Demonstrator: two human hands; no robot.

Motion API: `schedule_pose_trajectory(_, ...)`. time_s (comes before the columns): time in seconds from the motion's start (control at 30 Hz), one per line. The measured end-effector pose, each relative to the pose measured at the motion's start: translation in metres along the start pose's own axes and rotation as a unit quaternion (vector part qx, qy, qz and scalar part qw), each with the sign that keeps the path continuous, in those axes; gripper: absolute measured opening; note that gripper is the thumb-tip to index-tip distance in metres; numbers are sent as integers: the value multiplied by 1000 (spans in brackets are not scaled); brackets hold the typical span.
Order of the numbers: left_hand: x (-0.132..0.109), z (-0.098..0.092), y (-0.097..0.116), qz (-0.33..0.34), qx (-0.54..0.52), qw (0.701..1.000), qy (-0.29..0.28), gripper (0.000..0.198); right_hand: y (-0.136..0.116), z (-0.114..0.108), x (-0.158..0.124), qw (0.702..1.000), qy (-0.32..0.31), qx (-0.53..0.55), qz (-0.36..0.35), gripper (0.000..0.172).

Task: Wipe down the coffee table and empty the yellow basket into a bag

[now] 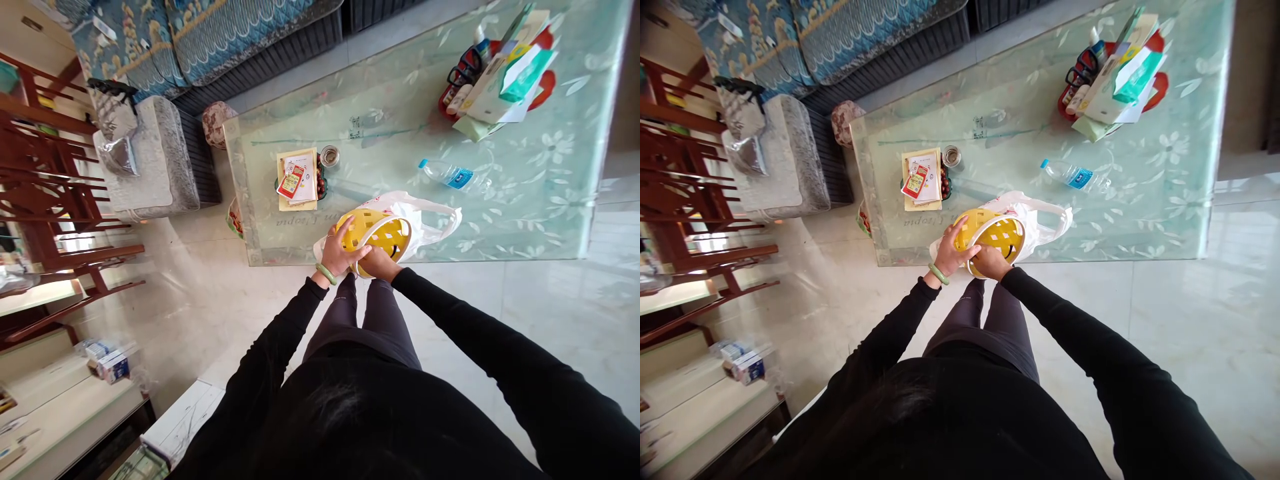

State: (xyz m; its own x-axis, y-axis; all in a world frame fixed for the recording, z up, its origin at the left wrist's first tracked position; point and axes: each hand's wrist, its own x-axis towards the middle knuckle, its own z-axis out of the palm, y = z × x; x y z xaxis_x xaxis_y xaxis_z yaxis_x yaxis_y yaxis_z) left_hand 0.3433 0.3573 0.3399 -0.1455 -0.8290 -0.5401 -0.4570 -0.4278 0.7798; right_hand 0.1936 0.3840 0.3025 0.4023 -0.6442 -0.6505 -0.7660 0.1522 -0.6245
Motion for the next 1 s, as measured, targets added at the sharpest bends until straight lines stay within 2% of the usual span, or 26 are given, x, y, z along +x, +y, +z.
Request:
schedule_pose_trajectory(0.1, 0, -2, -4, 24, 45, 998, 19, 88, 3, 0, -10, 997, 43, 59, -22, 37)
schedule_pose_trajectory(0.23, -1, -3, -8, 100, 159, 981, 54, 102, 23, -11, -24, 995, 78, -50, -41, 33)
schedule_pose_trajectory(0.33, -5, 0, -5, 161, 234, 956, 78, 109, 39, -12, -26, 983, 165, -76, -6, 37)
schedule_pose_trajectory(0.4, -8, 4, -3, 178, 265, 943, 94, 111, 49, -7, -24, 976, 210, -50, 18, 39)
schedule_pose_trajectory(0.5, -12, 8, -2, 171, 298, 932, 114, 112, 69, 3, -17, 953, 280, 87, 81, 41)
schedule_pose_trajectory(0.53, -12, 8, -2, 166, 305, 930, 118, 112, 77, 7, -13, 933, 308, 150, 108, 41)
schedule_pose_trajectory(0.6, -14, 9, -2, 155, 313, 928, 127, 110, 90, 13, -6, 874, 358, 277, 176, 38)
schedule_pose_trajectory(0.7, -17, 11, -4, 143, 318, 928, 132, 110, 99, 20, 7, 746, 404, 451, 277, 37)
schedule_pose_trajectory(0.77, -20, 15, -5, 150, 322, 927, 120, 110, 98, 23, 15, 679, 398, 538, 300, 39)
schedule_pose_trajectory(0.87, -22, 19, -8, 158, 322, 928, 100, 109, 96, 26, 19, 645, 355, 610, 292, 37)
schedule_pose_trajectory(1.0, -20, 21, -12, 133, 324, 930, 116, 111, 101, 29, 15, 597, 399, 609, 337, 27)
